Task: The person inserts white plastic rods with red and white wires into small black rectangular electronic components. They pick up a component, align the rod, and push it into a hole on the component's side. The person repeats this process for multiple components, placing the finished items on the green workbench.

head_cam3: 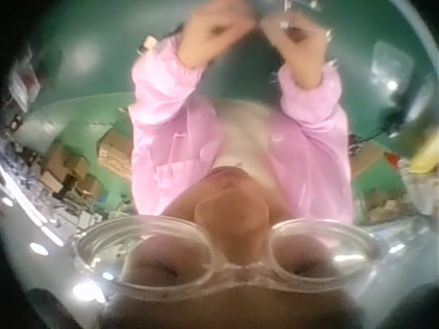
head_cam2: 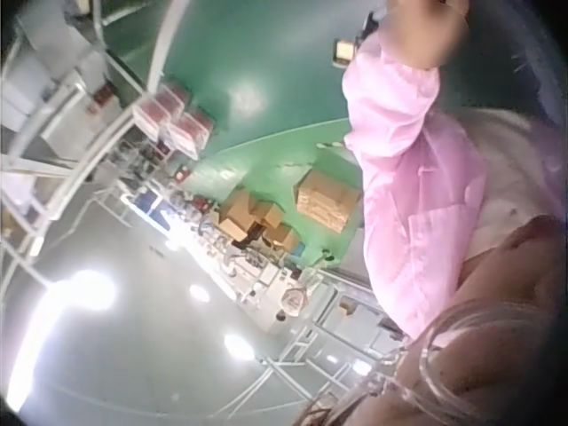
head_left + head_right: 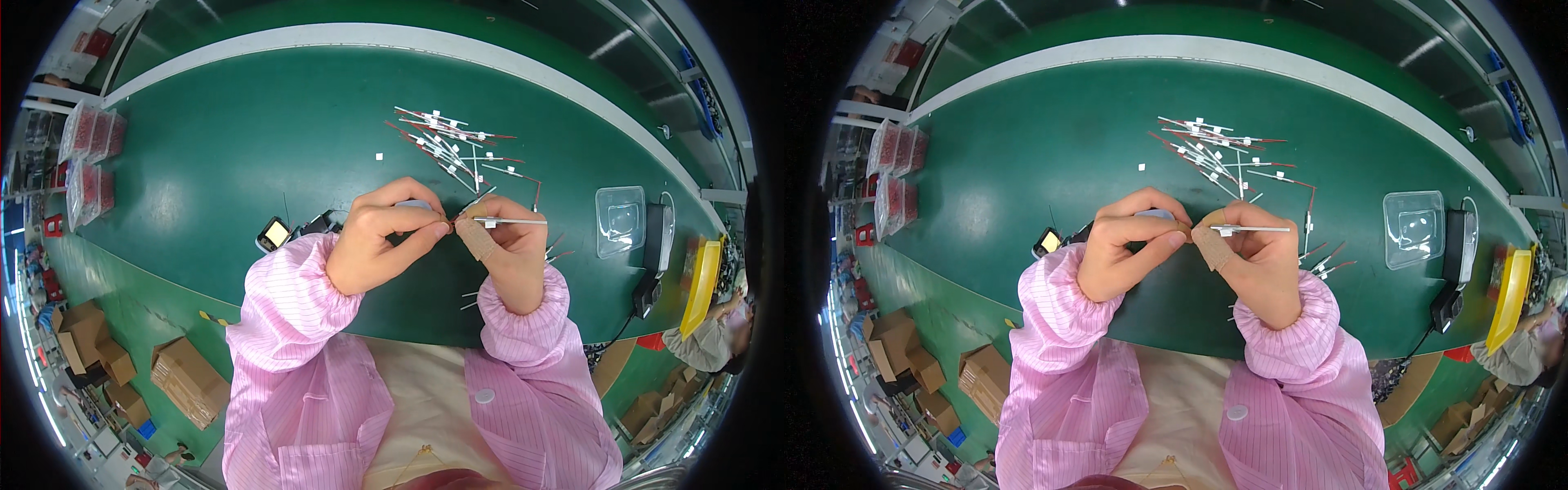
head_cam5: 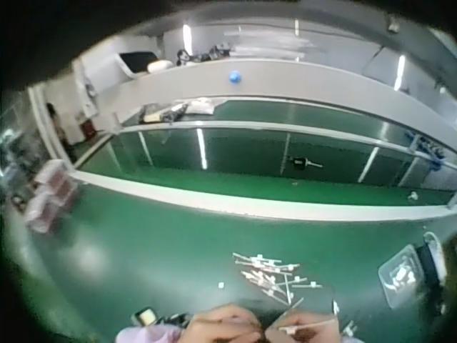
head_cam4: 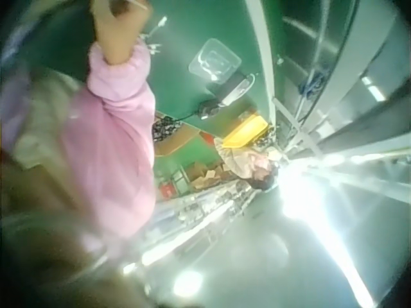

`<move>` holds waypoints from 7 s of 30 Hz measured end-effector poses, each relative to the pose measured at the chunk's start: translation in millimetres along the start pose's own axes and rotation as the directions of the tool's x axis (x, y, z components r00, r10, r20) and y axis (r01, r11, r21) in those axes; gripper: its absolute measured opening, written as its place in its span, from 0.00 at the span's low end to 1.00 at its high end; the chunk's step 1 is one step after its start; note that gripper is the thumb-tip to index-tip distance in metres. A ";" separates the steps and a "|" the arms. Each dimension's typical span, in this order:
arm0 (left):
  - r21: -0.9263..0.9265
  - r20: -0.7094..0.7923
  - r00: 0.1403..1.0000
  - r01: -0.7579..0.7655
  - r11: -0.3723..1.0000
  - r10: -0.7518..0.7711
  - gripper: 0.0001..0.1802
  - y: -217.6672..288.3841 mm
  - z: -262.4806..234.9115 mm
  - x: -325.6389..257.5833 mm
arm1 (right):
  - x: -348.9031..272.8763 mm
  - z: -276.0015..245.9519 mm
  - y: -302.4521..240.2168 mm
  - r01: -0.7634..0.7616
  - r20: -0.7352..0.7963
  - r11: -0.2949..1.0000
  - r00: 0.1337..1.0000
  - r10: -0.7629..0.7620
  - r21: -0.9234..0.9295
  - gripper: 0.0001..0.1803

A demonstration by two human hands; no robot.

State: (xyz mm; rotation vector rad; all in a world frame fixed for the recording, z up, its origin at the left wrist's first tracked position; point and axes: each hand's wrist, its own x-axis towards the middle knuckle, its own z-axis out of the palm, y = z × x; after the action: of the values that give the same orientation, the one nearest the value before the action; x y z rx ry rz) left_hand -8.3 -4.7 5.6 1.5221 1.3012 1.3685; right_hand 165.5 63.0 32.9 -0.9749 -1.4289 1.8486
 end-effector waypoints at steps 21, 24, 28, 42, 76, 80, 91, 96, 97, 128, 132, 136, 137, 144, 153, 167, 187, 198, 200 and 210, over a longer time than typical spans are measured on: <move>0.026 0.009 0.999 0.031 0.999 -0.031 0.03 4.1 -1.7 -0.9 | 1.1 -2.2 8.9 0.065 0.053 0.997 0.996 -0.066 0.037 0.03; 0.045 -0.018 1.000 -0.024 0.999 0.025 0.02 1.4 -0.1 0.0 | 2.0 0.7 10.1 0.082 0.034 0.994 0.996 -0.085 0.077 0.03; 0.021 0.004 0.999 -0.047 0.999 0.047 0.08 -2.5 -3.4 -0.2 | 1.5 2.9 10.5 0.117 -0.023 0.989 0.993 -0.116 0.087 0.02; -0.088 0.044 0.998 0.053 0.995 -0.049 0.25 -0.6 0.0 -2.0 | -3.6 4.6 1.2 0.151 -0.096 0.978 0.986 -0.138 0.141 0.04; 0.023 0.078 0.961 -0.266 0.964 0.264 0.21 -4.2 -2.9 4.1 | -11.5 16.7 -4.3 0.441 -0.036 0.746 0.850 -0.526 -0.499 0.09; 0.038 0.068 0.960 -0.275 0.961 0.272 0.20 -3.1 -2.1 4.8 | -13.8 21.5 -5.9 0.397 -0.069 0.760 0.864 -0.498 -0.514 0.10; 0.072 0.035 0.953 -0.302 0.951 0.300 0.20 -4.5 -3.3 4.2 | -12.1 22.4 -7.4 0.451 0.008 0.683 0.837 -0.547 -0.575 0.12; 0.077 0.019 0.942 -0.334 0.939 0.334 0.20 -4.6 -3.9 5.5 | -12.4 24.4 -9.7 0.456 0.032 0.658 0.835 -0.549 -0.599 0.12; 0.073 0.017 0.942 -0.336 0.939 0.336 0.20 -5.0 -3.5 5.4 | -13.0 24.4 -9.1 0.449 0.031 0.663 0.840 -0.542 -0.599 0.12; 0.258 0.118 0.984 0.098 0.961 -0.132 0.25 0.0 -8.0 -0.1 | 3.4 2.0 3.8 0.242 0.148 0.759 0.970 -0.192 -0.604 0.05; 0.176 0.154 0.978 0.112 0.978 -0.139 0.26 2.9 -11.8 1.0 | 6.8 -3.4 8.1 0.293 0.187 0.748 0.956 -0.226 -0.596 0.04; -0.112 0.144 0.963 0.246 0.963 -0.229 0.24 7.3 -16.9 2.0 | 7.4 -6.2 -5.2 0.258 0.176 0.770 0.966 -0.190 -0.584 0.04; -0.198 0.137 0.952 0.296 0.934 -0.273 0.23 7.2 -17.5 1.5 | 7.3 -7.7 -6.1 0.244 0.174 0.798 0.969 -0.176 -0.551 0.04; -0.081 0.274 0.942 0.225 0.971 -0.196 0.18 6.6 -21.2 7.0 | 5.9 -20.1 -9.1 0.276 0.321 0.812 0.940 -0.115 -0.514 0.04; 0.243 0.094 0.995 -0.006 0.970 -0.017 0.16 -1.3 -4.3 4.2 | -4.3 12.4 3.9 0.352 0.203 0.320 0.886 -0.416 -0.880 0.03; 0.143 0.207 0.941 0.242 0.960 -0.268 0.16 22.9 -61.9 6.3 | 1.1 2.1 -4.0 0.202 0.147 0.864 0.978 -0.150 -0.461 0.11; 0.900 -0.176 0.882 0.324 0.291 -0.438 0.35 36.5 -66.9 -31.2 | 31.9 -12.0 57.7 0.177 0.093 0.139 0.878 -0.469 -0.974 0.08; 0.692 -0.129 0.984 0.178 0.700 -0.123 0.18 11.6 -63.6 -32.7 | 26.2 -9.0 31.4 0.302 -0.064 0.493 0.800 -0.596 -0.816 0.06; 0.582 -0.168 0.983 0.158 0.798 -0.072 0.19 11.2 -60.8 -29.1 | 23.0 -9.3 27.1 0.299 -0.133 0.669 0.848 -0.514 -0.681 0.07; 0.483 -0.105 0.989 0.138 0.864 -0.099 0.22 45.5 -40.5 -0.3 | 9.3 -12.2 12.9 0.286 -0.121 0.948 0.945 -0.302 -0.138 0.06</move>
State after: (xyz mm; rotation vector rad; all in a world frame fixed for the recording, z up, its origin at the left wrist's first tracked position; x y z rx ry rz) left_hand -37.7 -21.2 56.3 1.6874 1.8648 1.0712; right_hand 170.2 74.0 16.8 -0.8743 -1.5195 1.4642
